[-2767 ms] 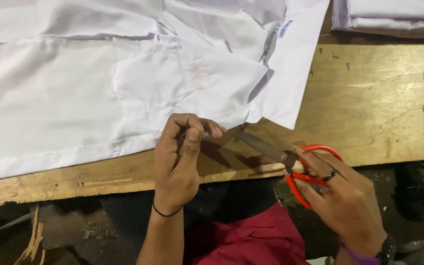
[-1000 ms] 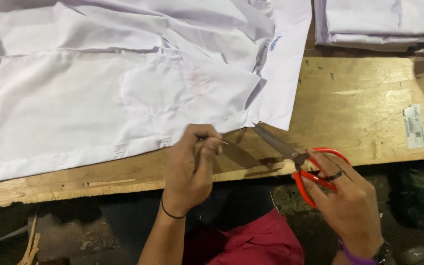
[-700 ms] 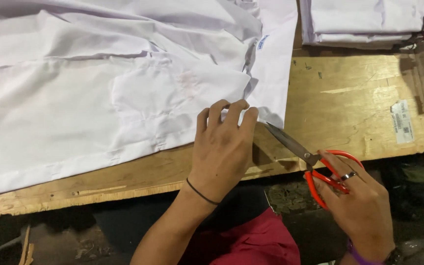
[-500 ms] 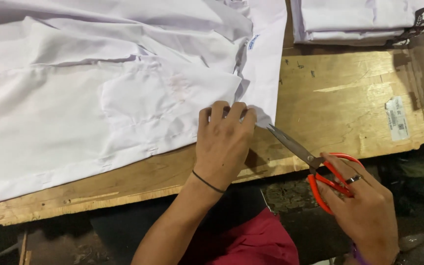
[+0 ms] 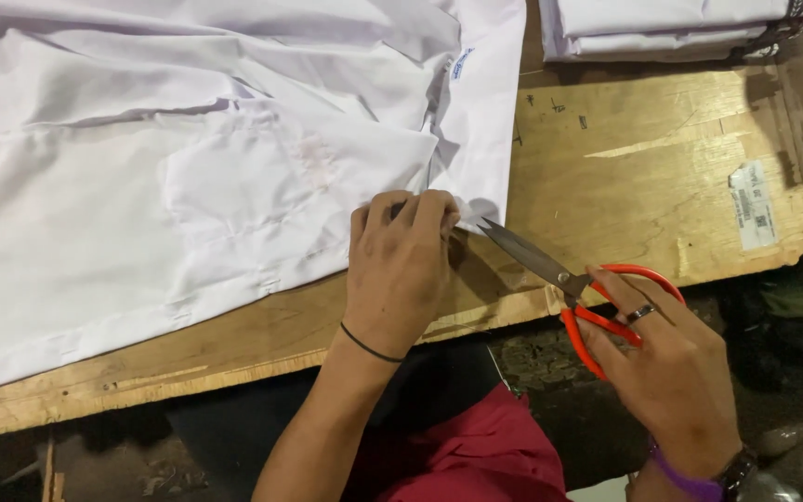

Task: Trimming loose threads from a white shirt using scissors and then inspecting the garment on a wooden work table.

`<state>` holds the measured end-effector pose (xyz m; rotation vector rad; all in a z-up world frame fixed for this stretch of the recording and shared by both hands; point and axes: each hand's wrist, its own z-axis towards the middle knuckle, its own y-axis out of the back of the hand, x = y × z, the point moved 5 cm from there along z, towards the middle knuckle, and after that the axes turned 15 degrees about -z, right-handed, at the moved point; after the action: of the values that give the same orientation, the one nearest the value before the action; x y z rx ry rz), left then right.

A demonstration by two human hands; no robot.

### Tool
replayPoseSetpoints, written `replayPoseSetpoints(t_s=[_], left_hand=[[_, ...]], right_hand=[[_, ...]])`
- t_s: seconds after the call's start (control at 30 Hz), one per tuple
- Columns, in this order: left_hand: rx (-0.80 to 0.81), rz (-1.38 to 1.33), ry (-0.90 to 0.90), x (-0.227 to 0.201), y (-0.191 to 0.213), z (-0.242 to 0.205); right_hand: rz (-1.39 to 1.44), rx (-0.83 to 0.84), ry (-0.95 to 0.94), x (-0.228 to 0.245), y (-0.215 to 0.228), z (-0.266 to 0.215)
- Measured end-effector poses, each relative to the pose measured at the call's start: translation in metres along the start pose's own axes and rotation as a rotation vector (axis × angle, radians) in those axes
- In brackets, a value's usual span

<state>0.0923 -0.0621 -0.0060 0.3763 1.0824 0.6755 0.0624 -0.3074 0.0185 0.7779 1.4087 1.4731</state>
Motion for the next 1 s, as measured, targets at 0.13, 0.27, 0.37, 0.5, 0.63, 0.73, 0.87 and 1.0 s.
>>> replayPoseSetpoints(t_s=[0.13,0.27,0.37,0.5,0.63,0.73,0.87,1.0], left_hand=[[0.019,-0.201,0.110,0.009,0.002,-0.001],[0.036,-0.438,0.249,0.009,0.017,0.004],[-0.007,-0.640,0.355,0.006,0.029,0.003],[-0.050,-0.737,0.344,0.007,0.037,0.000],[-0.033,-0.742,0.360,0.011,0.036,0.000],[-0.023,-0.751,0.376,0.010,0.033,0.000],[-0.035,-0.739,0.316,0.008,0.032,0.000],[-0.027,-0.752,0.346,0.009,0.033,-0.001]], right_hand=[[0.039,-0.016,0.006,0.004,-0.001,0.003],[0.096,0.022,0.020,0.009,-0.007,0.006],[0.118,0.014,0.048,0.015,-0.003,0.012],[0.144,0.016,0.074,0.019,0.002,0.016],[0.160,-0.036,0.098,0.018,0.010,0.012],[0.185,-0.043,0.094,0.023,0.019,0.013],[0.133,-0.066,0.088,0.030,0.013,0.017],[0.040,-0.029,0.071,0.032,0.002,0.020]])
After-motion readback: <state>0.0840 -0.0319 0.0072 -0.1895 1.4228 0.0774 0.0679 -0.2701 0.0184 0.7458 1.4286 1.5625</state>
